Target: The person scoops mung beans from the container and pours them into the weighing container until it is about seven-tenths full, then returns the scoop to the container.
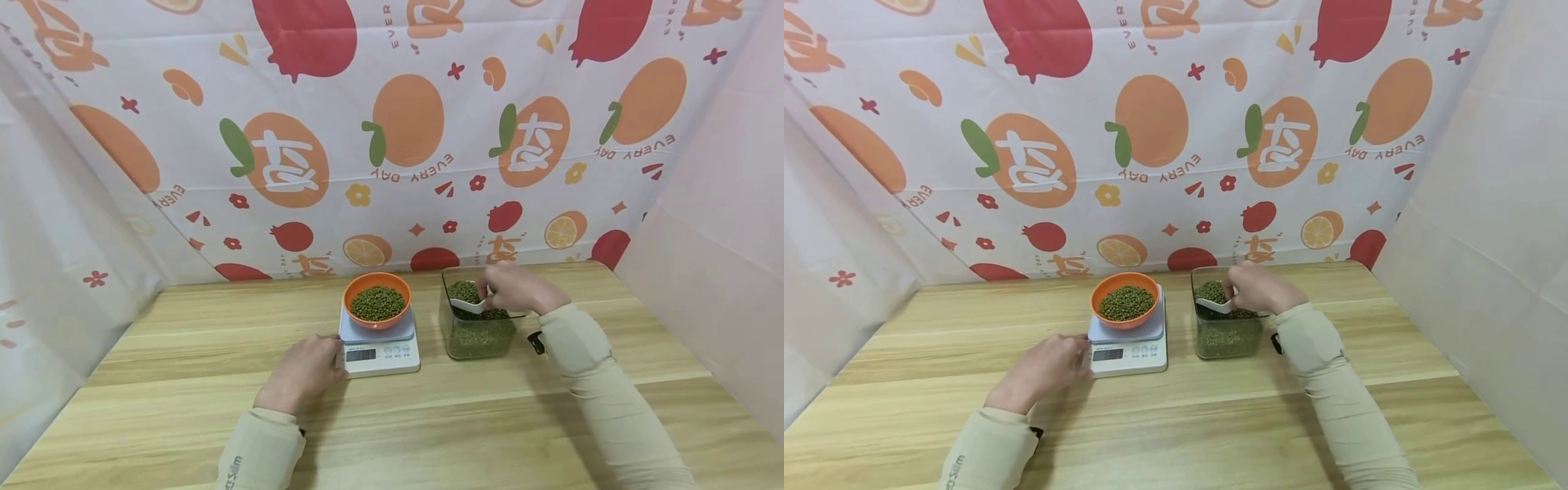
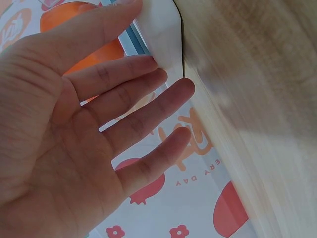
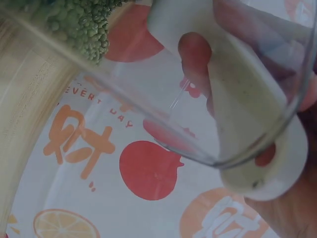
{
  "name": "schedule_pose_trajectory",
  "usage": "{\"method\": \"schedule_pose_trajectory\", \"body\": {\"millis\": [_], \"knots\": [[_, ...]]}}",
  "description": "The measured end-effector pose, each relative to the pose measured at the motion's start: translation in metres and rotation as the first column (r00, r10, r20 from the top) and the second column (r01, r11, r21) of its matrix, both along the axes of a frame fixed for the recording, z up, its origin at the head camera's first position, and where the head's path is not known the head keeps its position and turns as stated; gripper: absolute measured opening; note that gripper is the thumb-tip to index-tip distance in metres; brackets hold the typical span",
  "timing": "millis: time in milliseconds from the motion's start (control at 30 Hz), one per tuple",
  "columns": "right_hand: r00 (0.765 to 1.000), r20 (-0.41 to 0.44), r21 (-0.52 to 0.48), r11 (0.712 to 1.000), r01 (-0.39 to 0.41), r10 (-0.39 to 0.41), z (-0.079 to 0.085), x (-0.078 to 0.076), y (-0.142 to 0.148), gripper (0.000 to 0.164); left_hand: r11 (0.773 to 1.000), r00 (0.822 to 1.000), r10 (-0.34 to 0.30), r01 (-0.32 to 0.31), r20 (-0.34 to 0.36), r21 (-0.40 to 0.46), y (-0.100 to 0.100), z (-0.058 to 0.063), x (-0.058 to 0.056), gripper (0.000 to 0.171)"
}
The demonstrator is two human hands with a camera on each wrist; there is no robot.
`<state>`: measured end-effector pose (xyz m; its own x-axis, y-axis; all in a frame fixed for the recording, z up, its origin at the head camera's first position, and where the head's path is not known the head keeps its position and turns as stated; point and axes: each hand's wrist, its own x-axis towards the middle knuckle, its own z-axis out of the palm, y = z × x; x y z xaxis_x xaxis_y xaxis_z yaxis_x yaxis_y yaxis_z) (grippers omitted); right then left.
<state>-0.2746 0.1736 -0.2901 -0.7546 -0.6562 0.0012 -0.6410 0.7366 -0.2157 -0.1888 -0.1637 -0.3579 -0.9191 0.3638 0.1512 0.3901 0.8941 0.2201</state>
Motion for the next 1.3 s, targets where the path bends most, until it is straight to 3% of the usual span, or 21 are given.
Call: {"method": "schedule_pose_trajectory", "body": {"millis": [667,1000,1300], "knots": [[0.989,-0.148,-0.119,0.993,-0.003,-0.015,-0.006,0.008,0.013,0.015,1.0,1.0,0.004,-0.004,0.03,-0.002,0.0,0.003,0.002,0.016],[0.99,-0.127,-0.172,0.984,0.036,-0.059,-0.009,0.013,0.02,0.011,1.0,1.0,0.002,-0.002,0.025,0.009,0.001,0.003,0.002,0.016],[0.983,-0.172,-0.233,0.972,0.016,-0.057,-0.011,0.021,0.026,0.019,1.0,1.0,-0.003,0.003,0.006,-0.001,0.001,0.003,0.003,0.015]]}}
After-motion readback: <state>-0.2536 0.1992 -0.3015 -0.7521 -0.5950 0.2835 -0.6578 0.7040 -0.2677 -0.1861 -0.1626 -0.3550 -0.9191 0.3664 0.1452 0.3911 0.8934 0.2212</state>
